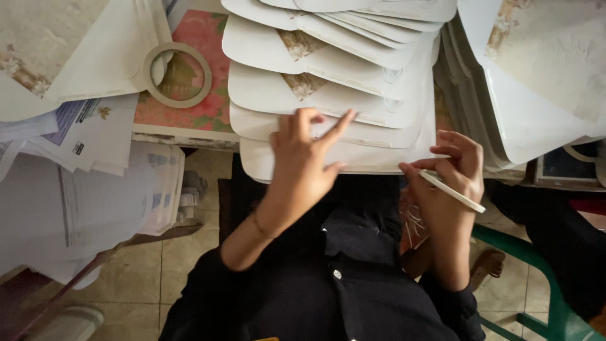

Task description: The person repeatedly applies a strip of clear adhesive tape to the edge of a stack of white cards with printed designs. They smooth the tape with their fingers and continue the process on subsequent cards in the stack.

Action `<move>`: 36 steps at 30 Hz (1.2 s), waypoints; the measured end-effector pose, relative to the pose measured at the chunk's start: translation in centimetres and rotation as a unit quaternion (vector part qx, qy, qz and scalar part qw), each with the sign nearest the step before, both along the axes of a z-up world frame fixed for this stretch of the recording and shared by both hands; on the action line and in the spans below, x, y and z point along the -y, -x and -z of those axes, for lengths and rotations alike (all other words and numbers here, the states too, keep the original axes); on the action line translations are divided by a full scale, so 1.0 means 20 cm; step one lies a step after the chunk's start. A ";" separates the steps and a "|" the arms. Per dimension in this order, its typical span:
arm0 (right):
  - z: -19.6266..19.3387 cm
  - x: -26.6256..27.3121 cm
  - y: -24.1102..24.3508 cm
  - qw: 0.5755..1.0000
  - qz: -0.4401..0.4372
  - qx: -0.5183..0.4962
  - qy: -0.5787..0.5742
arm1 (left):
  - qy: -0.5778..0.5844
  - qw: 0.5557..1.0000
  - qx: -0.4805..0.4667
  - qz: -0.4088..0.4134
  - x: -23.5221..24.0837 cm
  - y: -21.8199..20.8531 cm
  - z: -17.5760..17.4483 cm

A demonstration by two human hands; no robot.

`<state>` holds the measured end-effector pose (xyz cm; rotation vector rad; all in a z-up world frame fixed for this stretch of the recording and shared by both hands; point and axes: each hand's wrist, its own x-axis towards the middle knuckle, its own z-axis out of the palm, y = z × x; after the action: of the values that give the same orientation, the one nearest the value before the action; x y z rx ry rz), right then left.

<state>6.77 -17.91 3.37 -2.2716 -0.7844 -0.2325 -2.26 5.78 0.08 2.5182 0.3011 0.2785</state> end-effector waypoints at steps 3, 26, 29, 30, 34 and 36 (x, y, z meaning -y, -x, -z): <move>0.03 -0.01 -0.01 1.000 -0.010 0.021 0.016 | 0.014 0.999 0.038 0.009 0.12 -0.10 0.05; 0.01 -0.08 -0.08 0.998 -0.034 0.043 0.013 | -0.159 0.968 0.185 0.065 0.15 -0.08 0.13; 0.04 -0.09 -0.07 0.998 -0.039 0.044 -0.001 | -0.169 0.969 0.158 0.083 0.23 -0.06 0.10; 0.04 -0.10 -0.07 0.998 -0.042 0.052 -0.005 | -0.172 0.970 0.145 0.090 0.25 -0.05 0.09; 0.17 -0.07 -0.03 0.997 -0.030 0.060 -0.022 | -0.141 0.977 0.117 0.105 0.33 -0.08 0.05; 0.27 -0.04 -0.01 0.987 -0.047 0.145 -0.040 | -0.193 0.962 0.175 0.082 0.36 -0.10 0.04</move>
<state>7.04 -17.05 -2.03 -2.1453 -1.0097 -0.5503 -0.17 -1.43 -0.76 2.7826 -0.1162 0.7662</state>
